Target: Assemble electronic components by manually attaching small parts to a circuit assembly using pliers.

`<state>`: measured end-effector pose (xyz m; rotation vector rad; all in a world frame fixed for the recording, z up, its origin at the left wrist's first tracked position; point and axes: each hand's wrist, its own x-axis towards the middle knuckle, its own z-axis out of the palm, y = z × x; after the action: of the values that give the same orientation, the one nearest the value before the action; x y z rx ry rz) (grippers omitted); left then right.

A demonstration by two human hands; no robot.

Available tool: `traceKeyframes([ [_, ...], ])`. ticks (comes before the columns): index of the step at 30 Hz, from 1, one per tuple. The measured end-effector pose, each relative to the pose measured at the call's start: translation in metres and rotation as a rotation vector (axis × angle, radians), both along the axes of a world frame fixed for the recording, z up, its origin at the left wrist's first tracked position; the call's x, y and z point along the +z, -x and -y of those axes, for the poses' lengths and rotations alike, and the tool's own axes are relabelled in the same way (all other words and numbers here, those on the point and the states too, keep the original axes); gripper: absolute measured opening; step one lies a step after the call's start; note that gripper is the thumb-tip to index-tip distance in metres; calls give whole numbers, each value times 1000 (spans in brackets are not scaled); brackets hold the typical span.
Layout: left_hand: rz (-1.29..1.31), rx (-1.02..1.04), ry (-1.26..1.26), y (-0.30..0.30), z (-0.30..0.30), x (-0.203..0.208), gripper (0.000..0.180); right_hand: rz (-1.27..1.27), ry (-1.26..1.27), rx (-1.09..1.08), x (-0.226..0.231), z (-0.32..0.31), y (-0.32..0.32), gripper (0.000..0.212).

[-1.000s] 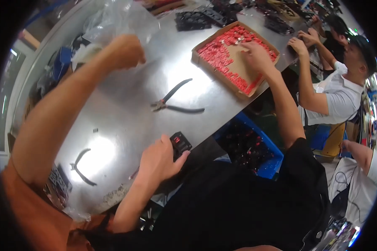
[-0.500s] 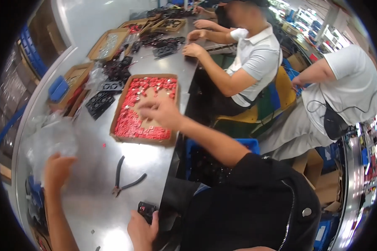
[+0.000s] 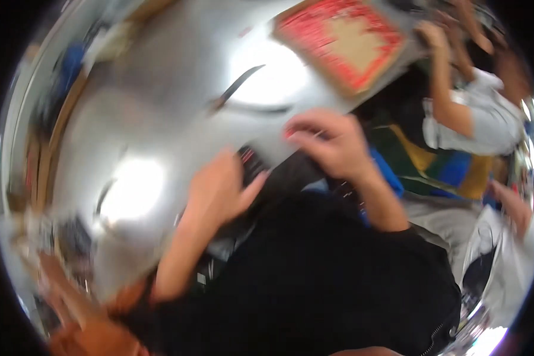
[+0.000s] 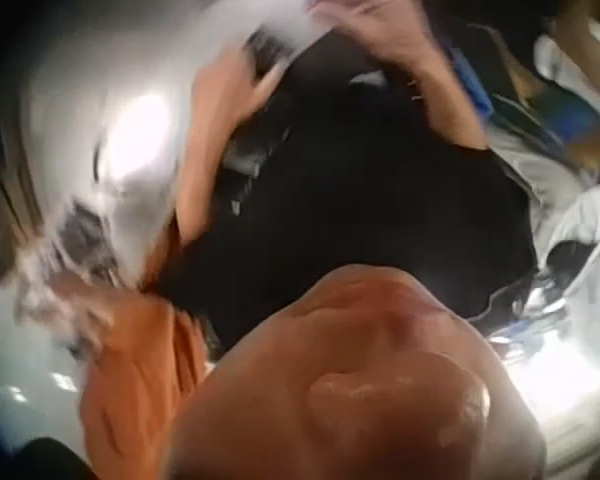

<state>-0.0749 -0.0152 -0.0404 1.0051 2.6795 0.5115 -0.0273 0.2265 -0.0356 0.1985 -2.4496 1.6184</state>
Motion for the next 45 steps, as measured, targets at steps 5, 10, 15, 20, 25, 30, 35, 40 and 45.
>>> traceKeyframes([
  [5, 67, 80, 56, 1, 4, 2, 57, 90, 29, 227, -16, 32, 22, 18],
  [10, 47, 87, 28, -3, 7, -1, 57, -19, -133, 335, -26, 46, 33, 18],
  [15, 85, 80, 1, -5, 9, -2, 57, 10, -134, 357, -27, 47, 31, 19],
  [20, 45, 57, -38, -6, 11, -4, 58, -94, -264, 356, -20, 49, 29, 22],
  [25, 13, 45, -1, -5, 10, 0, 56, -37, -169, 334, -29, 44, 31, 23],
  [30, -6, 44, 14, -8, 9, -2, 56, -123, -217, 313, -35, 43, 26, 23],
  [35, 30, 83, -57, -7, 11, -7, 55, -177, -260, 195, -24, 56, 16, 30],
  [40, 47, 69, -33, -6, 10, -3, 53, -145, -280, 219, -33, 55, 8, 31],
  [45, 35, 75, -37, -8, 11, -4, 54, -158, -440, 154, -26, 55, 1, 28],
])
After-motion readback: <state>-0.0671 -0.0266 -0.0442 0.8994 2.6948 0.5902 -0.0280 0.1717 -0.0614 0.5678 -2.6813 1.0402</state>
